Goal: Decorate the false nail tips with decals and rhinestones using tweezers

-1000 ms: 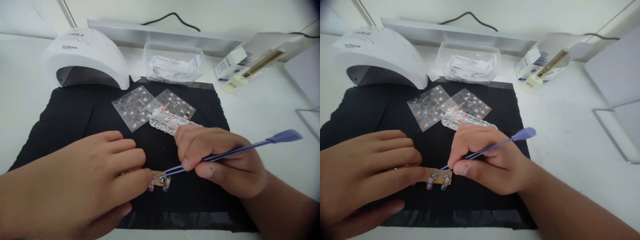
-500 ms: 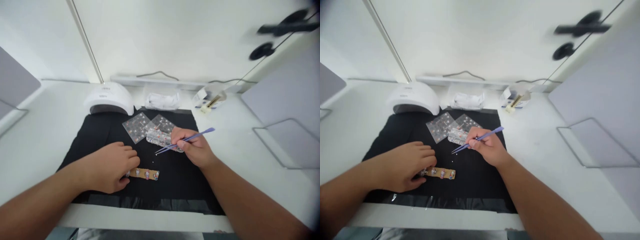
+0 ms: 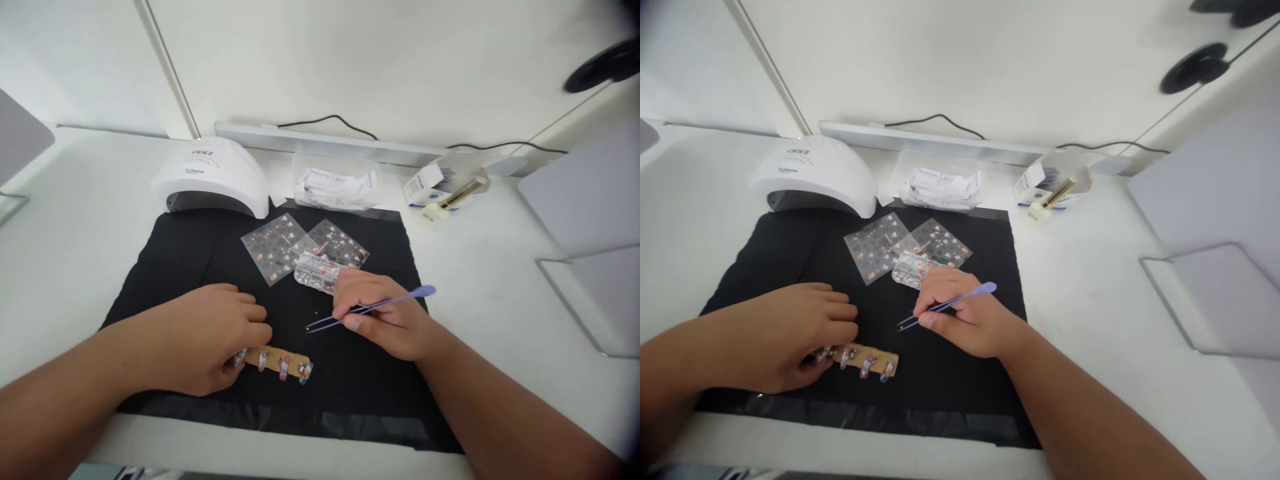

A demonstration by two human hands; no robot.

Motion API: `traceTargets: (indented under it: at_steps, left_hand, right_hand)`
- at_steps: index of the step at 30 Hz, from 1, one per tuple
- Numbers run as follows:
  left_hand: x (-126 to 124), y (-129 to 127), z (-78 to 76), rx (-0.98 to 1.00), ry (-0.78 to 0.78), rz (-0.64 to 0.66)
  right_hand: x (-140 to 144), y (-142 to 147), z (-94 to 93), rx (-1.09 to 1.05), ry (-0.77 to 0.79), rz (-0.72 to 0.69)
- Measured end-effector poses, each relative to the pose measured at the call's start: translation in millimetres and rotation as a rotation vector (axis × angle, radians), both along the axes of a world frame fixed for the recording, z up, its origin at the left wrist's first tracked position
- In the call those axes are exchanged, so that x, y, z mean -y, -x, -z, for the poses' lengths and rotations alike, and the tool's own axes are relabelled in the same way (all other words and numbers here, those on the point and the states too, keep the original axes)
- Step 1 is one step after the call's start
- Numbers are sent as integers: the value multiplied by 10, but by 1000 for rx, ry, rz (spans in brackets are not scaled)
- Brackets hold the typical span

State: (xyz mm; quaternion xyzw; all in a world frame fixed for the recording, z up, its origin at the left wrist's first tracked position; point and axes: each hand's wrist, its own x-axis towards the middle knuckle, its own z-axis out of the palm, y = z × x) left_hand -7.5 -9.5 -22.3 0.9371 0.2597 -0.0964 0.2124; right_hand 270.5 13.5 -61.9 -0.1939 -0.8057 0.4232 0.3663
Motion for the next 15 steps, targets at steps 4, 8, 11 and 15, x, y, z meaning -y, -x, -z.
traceTargets:
  at_steps: [4, 8, 11, 15]
  left_hand:
    - [14, 2, 25, -3, -20, -14]
    - [17, 1, 36, 4, -12, -46]
    - [20, -3, 31, 12, -5, -65]
    - [28, 4, 28, 21, 23, -82]
  right_hand:
    - [9, -16, -15, 26, -25, 6]
    - [23, -67, -56, 35, -36, 24]
    - [22, -101, -88, 57, -28, 29]
    - [18, -88, -87, 82, -3, -6]
